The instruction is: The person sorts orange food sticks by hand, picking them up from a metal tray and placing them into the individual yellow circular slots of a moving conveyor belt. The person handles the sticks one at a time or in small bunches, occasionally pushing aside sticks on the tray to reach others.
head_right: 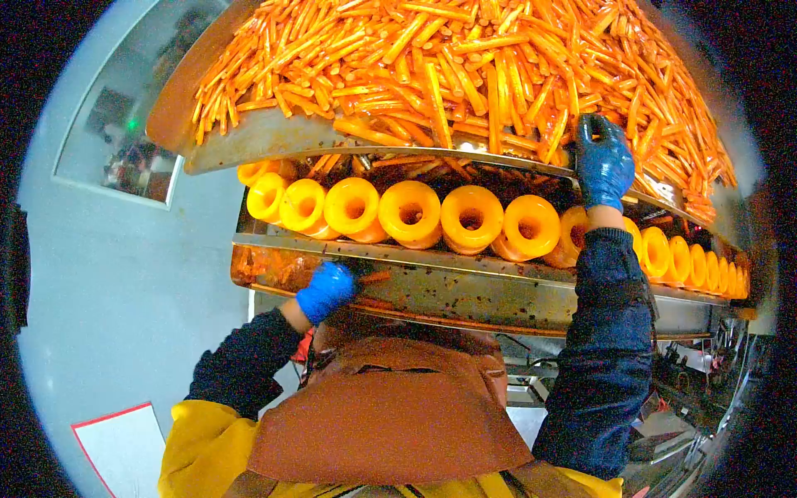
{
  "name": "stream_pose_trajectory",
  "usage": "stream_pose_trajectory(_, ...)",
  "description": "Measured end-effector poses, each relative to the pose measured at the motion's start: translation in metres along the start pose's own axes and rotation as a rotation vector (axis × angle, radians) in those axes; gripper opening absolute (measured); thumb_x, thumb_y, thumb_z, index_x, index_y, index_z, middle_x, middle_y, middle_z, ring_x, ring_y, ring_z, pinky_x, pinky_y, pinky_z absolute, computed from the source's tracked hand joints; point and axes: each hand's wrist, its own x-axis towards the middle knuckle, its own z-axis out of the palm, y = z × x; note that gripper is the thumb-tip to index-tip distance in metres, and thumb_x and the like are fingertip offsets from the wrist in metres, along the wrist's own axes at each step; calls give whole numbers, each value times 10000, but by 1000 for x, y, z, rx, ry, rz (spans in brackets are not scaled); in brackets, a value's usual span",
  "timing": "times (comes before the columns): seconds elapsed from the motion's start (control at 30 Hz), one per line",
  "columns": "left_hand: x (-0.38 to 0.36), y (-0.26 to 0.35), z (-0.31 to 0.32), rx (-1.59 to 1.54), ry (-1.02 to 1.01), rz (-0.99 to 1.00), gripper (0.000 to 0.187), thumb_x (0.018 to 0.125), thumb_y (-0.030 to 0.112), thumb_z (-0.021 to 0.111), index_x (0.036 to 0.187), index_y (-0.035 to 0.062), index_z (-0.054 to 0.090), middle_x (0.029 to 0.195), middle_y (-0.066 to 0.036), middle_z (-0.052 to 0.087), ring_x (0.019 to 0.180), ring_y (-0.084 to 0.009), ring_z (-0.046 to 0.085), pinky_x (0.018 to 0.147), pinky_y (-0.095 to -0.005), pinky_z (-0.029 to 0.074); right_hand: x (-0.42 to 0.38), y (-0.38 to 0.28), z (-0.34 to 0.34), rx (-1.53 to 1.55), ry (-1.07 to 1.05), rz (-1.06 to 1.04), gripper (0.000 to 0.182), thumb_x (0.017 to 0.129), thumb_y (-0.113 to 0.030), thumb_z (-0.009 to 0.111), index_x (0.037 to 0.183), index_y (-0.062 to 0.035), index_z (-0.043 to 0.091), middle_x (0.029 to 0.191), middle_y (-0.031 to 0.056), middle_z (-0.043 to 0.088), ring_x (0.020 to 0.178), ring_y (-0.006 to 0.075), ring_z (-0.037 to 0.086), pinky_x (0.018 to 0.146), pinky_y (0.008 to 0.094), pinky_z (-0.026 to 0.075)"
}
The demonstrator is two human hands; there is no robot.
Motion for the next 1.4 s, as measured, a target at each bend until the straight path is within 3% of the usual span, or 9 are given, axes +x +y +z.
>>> stream_pose_trajectory(0.07,9,-3,30,126,-119,-85,238,740,212,607,949,102,644,860,-175,643,757,-358,622,648,-450,502,-1,4,6,-28,24,9,332,839,-391,583,988,-109,678,1027,106,644,935,288,612,824,360,474)
stream_pose_trajectory(0.13,10,-9,47,-177,321,-64,272,740,255,624,961,98,645,869,-173,649,752,-358,624,645,-446,501,1,7,7,-54,26,-2,357,832,-414,587,1002,-114,677,1023,100,647,913,282,621,806,361,481)
stream_pose_trajectory(0.23,-6,16,-21,-304,309,54,269,726,232,661,949,84,642,836,-157,656,716,-363,619,636,-428,503,0,-3,-2,-33,-27,41,354,832,-410,588,1001,-112,677,1017,95,648,909,277,624,797,360,483)
stream_pose_trajectory(0.43,-15,43,-146,-667,1097,154,248,708,26,709,929,34,597,763,-49,602,660,-126,590,632,-249,493,0,6,6,-41,34,-33,337,844,-410,554,968,-122,678,989,103,645,875,294,624,764,377,490)
stream_pose_trajectory(0.6,28,29,-151,-967,753,74,314,739,98,706,1020,29,586,928,-123,635,821,-206,641,717,-306,515,0,-6,-4,-82,-39,37,327,841,-391,578,990,-118,681,1038,106,643,920,291,620,807,366,487)
stream_pose_trajectory(0.77,57,-5,-213,-150,1099,246,410,716,88,684,1114,104,588,1059,-126,611,942,-278,608,804,-378,501,-2,0,2,-2,51,-46,284,837,-366,575,934,-122,682,969,102,650,847,291,627,749,377,496)
stream_pose_trajectory(1.0,141,-3,-274,645,840,531,471,764,82,532,1178,305,552,1133,-106,552,1024,-313,549,817,-387,484,-2,-1,0,-13,115,-88,231,821,-333,591,878,-130,685,906,84,656,782,273,634,690,363,505)
stream_pose_trajectory(1.23,145,-26,-287,414,682,436,464,697,76,606,1122,260,575,894,-91,578,817,-294,605,689,-406,511,-2,-5,-3,9,37,-9,253,824,-350,576,893,-129,680,948,76,652,858,263,626,741,356,500)
stream_pose_trajectory(1.4,128,-46,-289,-147,952,259,390,771,101,645,1148,160,566,1107,-126,600,1017,-325,575,862,-377,475,-3,-5,-3,12,61,-42,250,832,-352,564,891,-136,676,937,83,646,830,275,622,721,368,498)
